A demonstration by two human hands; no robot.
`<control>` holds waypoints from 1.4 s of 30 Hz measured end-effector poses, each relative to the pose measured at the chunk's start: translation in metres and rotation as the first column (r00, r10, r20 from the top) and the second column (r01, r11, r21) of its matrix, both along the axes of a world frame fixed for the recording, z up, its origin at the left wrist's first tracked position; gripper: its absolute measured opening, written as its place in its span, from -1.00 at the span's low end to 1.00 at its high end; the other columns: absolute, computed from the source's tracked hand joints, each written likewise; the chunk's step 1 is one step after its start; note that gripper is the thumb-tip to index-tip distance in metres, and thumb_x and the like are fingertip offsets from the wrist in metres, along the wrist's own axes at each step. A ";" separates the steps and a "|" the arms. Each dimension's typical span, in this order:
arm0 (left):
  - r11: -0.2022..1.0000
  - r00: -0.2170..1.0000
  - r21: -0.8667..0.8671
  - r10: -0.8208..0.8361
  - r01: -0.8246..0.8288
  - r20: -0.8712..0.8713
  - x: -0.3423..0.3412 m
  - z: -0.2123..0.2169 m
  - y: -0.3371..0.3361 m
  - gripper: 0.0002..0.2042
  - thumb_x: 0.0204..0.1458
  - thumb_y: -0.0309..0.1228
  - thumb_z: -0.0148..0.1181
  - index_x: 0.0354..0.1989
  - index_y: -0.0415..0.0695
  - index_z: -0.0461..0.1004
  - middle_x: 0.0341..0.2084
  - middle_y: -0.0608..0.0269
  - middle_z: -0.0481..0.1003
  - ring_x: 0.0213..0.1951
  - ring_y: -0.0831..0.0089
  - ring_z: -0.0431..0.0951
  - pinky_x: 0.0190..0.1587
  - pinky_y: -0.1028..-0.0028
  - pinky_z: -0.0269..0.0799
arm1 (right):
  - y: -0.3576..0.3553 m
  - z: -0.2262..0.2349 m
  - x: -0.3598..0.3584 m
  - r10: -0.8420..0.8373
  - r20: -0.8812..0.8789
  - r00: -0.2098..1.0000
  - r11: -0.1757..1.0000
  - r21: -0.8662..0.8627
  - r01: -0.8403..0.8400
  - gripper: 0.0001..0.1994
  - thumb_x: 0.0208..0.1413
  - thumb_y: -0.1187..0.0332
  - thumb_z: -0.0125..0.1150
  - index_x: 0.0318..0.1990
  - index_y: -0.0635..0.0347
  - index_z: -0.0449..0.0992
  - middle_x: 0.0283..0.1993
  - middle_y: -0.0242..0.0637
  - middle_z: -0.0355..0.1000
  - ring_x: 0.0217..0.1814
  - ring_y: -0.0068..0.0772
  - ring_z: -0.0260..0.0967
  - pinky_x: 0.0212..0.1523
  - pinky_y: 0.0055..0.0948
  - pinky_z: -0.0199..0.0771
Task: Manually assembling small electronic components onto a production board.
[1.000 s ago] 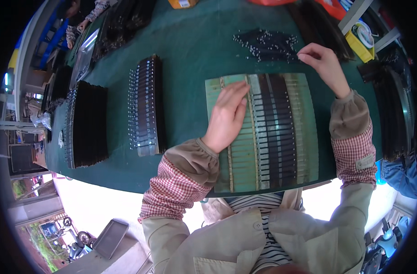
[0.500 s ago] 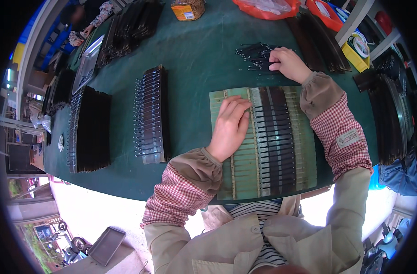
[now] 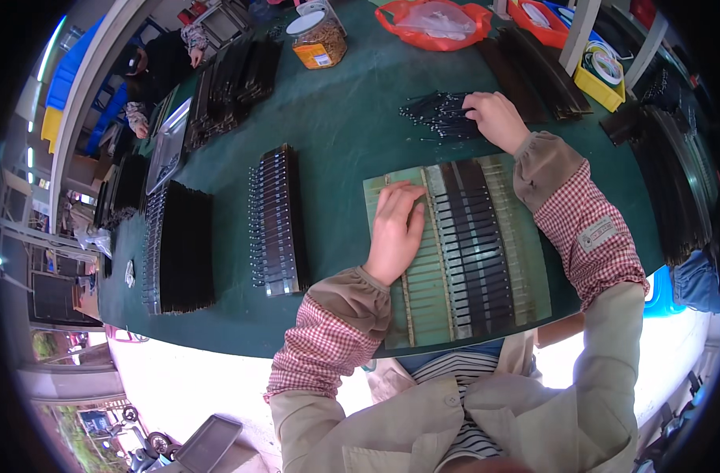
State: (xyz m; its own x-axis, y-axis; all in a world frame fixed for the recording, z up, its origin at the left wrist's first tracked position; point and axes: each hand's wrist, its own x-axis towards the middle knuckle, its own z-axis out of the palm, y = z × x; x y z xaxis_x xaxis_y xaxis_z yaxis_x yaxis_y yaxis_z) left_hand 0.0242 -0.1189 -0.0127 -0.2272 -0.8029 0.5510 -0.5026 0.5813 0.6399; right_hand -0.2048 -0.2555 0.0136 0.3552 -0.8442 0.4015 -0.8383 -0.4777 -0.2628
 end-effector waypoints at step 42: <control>0.956 0.981 0.275 -0.049 0.099 -0.185 -0.008 0.014 0.000 -0.87 0.02 -0.56 0.09 -0.24 -0.25 0.42 -0.31 0.17 0.47 -0.18 0.39 0.46 -0.15 0.48 0.36 | 0.091 0.032 -0.030 -0.320 0.813 0.487 0.794 0.510 -0.330 -0.79 0.19 0.32 -0.03 -0.18 0.28 0.41 -0.52 -0.49 0.27 -0.67 -0.81 0.00 -0.69 -0.75 -0.10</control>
State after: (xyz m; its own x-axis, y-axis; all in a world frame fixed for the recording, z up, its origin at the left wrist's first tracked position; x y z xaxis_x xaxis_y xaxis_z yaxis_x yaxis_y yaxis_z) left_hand 0.0162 -0.1193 0.0014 -0.2124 -0.9156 0.3414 -0.3306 0.3961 0.8566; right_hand -0.2351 -0.1643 0.0459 0.1271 -0.9915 -0.0293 -0.0382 0.0246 -0.9990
